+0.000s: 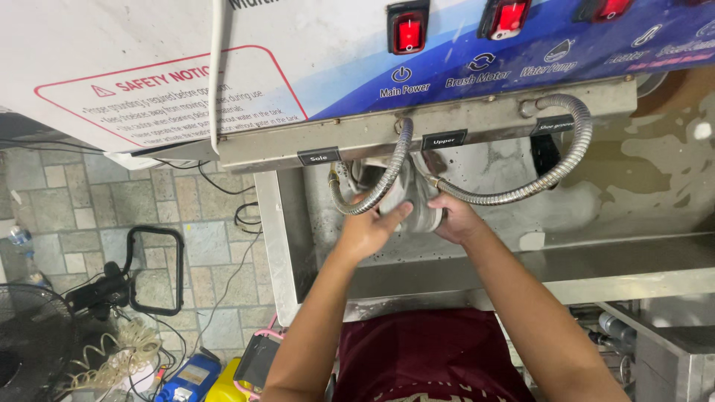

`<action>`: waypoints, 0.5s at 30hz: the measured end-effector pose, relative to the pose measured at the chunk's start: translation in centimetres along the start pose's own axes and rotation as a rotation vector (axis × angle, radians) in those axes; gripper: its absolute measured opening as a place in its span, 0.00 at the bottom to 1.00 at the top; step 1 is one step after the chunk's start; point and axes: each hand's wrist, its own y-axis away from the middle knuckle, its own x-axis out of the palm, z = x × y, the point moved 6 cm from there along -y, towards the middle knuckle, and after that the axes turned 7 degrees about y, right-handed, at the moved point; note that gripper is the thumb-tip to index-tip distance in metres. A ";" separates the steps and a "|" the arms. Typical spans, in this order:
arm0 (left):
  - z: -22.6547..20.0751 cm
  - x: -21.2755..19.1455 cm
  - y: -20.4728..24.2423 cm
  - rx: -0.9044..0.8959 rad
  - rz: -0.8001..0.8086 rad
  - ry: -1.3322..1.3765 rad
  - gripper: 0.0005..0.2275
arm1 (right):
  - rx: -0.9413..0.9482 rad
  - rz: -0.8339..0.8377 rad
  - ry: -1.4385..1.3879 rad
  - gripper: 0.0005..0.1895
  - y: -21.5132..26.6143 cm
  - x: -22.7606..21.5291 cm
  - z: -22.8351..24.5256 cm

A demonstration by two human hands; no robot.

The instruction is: The person cleans a pair of grey sneakers using a multifunctional shoe washing machine. They scrub the soles and uppers with rotating brushes, rinse the shoes with water, and wipe the exterior with a white cloth. The person handles the shoes one at a time, placing them on a metal rack after cleaning.

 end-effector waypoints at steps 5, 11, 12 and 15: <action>-4.2 4.5 5.0 0.101 0.277 -0.475 0.23 | 0.065 -0.196 -0.025 0.28 0.2 -0.6 -0.1; -5.0 1.5 6.4 0.251 -0.240 -0.388 0.24 | 0.037 -0.122 -0.052 0.30 -1.5 0.1 -0.5; -3.9 0.7 5.9 0.200 -0.320 -0.351 0.30 | 0.052 -0.162 -0.040 0.31 -1.7 0.1 -0.7; 2.8 0.0 2.0 -0.089 -0.246 0.218 0.46 | 0.009 -0.161 -0.032 0.36 -3.3 1.4 -0.3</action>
